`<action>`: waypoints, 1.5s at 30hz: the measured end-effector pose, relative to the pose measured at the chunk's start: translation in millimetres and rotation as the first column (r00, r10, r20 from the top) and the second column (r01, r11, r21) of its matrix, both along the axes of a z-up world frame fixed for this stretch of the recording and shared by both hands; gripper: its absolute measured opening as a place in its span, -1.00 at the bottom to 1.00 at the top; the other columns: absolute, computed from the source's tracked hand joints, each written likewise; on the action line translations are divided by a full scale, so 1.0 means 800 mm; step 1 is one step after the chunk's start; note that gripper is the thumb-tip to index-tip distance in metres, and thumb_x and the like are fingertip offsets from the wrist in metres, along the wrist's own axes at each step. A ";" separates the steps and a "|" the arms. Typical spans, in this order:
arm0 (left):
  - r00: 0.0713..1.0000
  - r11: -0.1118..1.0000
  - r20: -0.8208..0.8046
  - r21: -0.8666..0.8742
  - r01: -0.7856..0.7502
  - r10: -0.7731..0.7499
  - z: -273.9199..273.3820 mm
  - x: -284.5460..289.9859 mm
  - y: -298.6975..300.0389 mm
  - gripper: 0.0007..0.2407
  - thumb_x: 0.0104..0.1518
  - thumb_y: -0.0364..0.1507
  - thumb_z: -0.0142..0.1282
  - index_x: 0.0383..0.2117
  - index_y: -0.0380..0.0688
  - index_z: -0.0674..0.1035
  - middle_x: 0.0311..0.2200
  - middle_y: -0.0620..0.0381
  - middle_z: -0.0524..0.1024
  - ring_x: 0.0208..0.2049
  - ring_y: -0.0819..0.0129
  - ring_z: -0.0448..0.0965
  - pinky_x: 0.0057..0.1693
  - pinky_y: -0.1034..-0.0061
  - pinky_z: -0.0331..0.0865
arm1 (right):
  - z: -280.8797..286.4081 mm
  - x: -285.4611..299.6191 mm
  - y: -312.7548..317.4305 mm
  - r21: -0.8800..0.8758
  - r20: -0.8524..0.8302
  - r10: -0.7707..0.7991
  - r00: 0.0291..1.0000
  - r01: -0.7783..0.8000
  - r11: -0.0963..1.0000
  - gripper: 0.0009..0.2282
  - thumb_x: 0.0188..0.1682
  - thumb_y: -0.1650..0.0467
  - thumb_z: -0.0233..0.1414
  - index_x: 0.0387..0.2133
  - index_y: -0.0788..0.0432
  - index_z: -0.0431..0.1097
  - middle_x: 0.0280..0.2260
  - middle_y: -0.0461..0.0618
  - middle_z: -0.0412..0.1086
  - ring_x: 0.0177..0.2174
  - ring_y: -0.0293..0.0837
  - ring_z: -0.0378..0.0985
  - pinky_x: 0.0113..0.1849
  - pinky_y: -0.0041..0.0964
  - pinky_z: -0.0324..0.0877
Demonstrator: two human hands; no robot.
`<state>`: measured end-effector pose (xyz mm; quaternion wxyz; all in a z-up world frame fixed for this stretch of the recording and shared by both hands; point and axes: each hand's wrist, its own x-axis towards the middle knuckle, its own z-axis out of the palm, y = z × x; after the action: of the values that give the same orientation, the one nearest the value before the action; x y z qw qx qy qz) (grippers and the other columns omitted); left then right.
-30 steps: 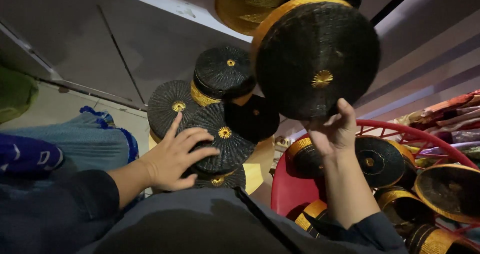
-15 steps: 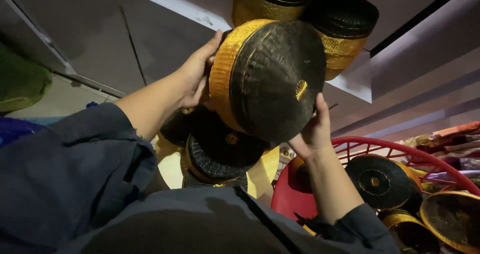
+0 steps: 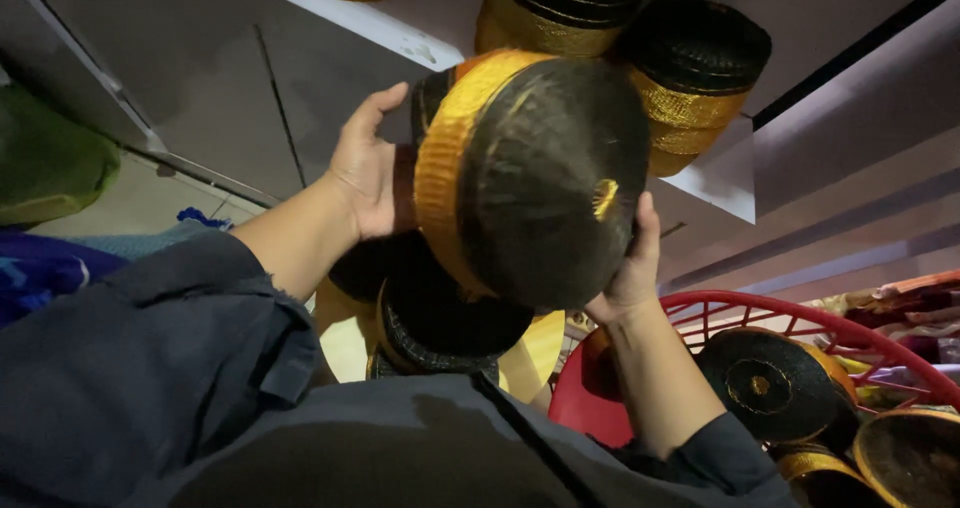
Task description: Organizing and stacking traditional songkok hats from a basket onto a shelf.
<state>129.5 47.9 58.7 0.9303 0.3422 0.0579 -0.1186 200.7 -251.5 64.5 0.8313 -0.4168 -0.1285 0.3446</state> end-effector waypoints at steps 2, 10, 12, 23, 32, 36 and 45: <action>0.999 0.999 -0.027 -0.040 -0.025 0.024 0.010 -0.007 -0.002 0.00 -0.16 0.31 -0.02 0.31 -0.30 0.31 0.33 -0.30 0.29 0.34 -0.17 0.33 0.33 -0.11 0.27 | 0.006 0.003 0.001 -0.001 -0.009 0.013 1.000 -0.013 1.000 -0.23 -0.06 -0.11 -0.01 0.28 0.16 0.21 0.22 0.16 0.29 0.16 0.14 0.36 0.18 0.09 0.29; 0.984 0.983 0.039 -0.068 -0.172 0.175 -0.012 0.000 0.001 -0.09 -0.10 0.36 -0.20 0.33 0.01 0.40 0.33 -0.13 0.37 0.32 -0.15 0.35 0.35 -0.17 0.25 | 0.033 -0.004 0.026 -0.081 0.069 -0.001 0.998 0.007 0.997 -0.21 -0.11 -0.08 0.02 0.32 0.12 0.14 0.26 0.12 0.25 0.19 0.09 0.35 0.19 0.09 0.29; 0.982 0.955 -0.005 -0.233 -0.184 0.188 -0.024 0.001 0.006 -0.14 -0.02 0.33 -0.30 0.33 0.05 0.41 0.35 -0.06 0.36 0.34 -0.13 0.34 0.37 -0.19 0.22 | 0.043 -0.008 0.032 -0.051 0.129 -0.013 0.992 0.020 0.998 -0.22 -0.10 -0.06 0.04 0.32 0.11 0.13 0.25 0.12 0.25 0.19 0.10 0.34 0.20 0.11 0.28; 0.963 0.943 -0.121 -0.207 -0.260 0.239 -0.029 -0.022 0.010 -0.10 -0.09 0.37 -0.33 0.30 0.04 0.43 0.29 -0.07 0.42 0.29 -0.11 0.39 0.33 -0.16 0.22 | 0.049 -0.009 0.034 -0.034 0.082 -0.091 0.992 0.094 0.995 -0.27 -0.04 -0.10 -0.12 0.28 0.10 0.22 0.23 0.11 0.30 0.18 0.12 0.36 0.19 0.09 0.30; 0.951 0.908 -0.083 -0.280 -0.310 0.299 -0.059 -0.017 0.016 -0.15 0.00 0.33 -0.32 0.33 0.01 0.39 0.27 -0.07 0.43 0.25 -0.08 0.43 0.30 -0.10 0.30 | 0.051 -0.021 0.043 0.023 0.035 -0.106 0.994 0.105 0.994 -0.33 0.03 -0.07 -0.17 0.27 0.10 0.25 0.20 0.07 0.34 0.15 0.09 0.39 0.19 0.05 0.30; 0.928 0.862 0.007 -0.373 -0.344 0.373 -0.085 -0.010 0.029 -0.21 0.17 0.25 -0.26 0.41 -0.04 0.34 0.28 -0.09 0.41 0.25 -0.08 0.44 0.33 -0.04 0.38 | 0.042 -0.019 0.039 0.122 0.046 -0.136 0.990 0.130 0.984 -0.36 0.11 -0.04 -0.20 0.31 0.11 0.24 0.22 0.05 0.33 0.17 0.07 0.36 0.21 -0.02 0.27; 0.835 0.792 -0.031 -0.300 -0.532 0.550 -0.063 -0.032 0.073 -0.34 0.12 0.17 -0.33 0.32 0.19 0.34 0.29 -0.01 0.40 0.26 -0.08 0.44 0.26 -0.18 0.40 | 0.065 -0.022 0.022 -0.019 0.055 -0.401 0.914 0.403 0.915 -0.36 0.00 -0.03 -0.28 0.31 -0.05 0.18 0.27 -0.10 0.30 0.23 0.03 0.37 0.25 0.08 0.25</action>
<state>103.5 106.5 8.0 0.9669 0.1714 0.1079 0.1550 183.2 -233.9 116.2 0.8745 -0.4553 -0.0555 0.1578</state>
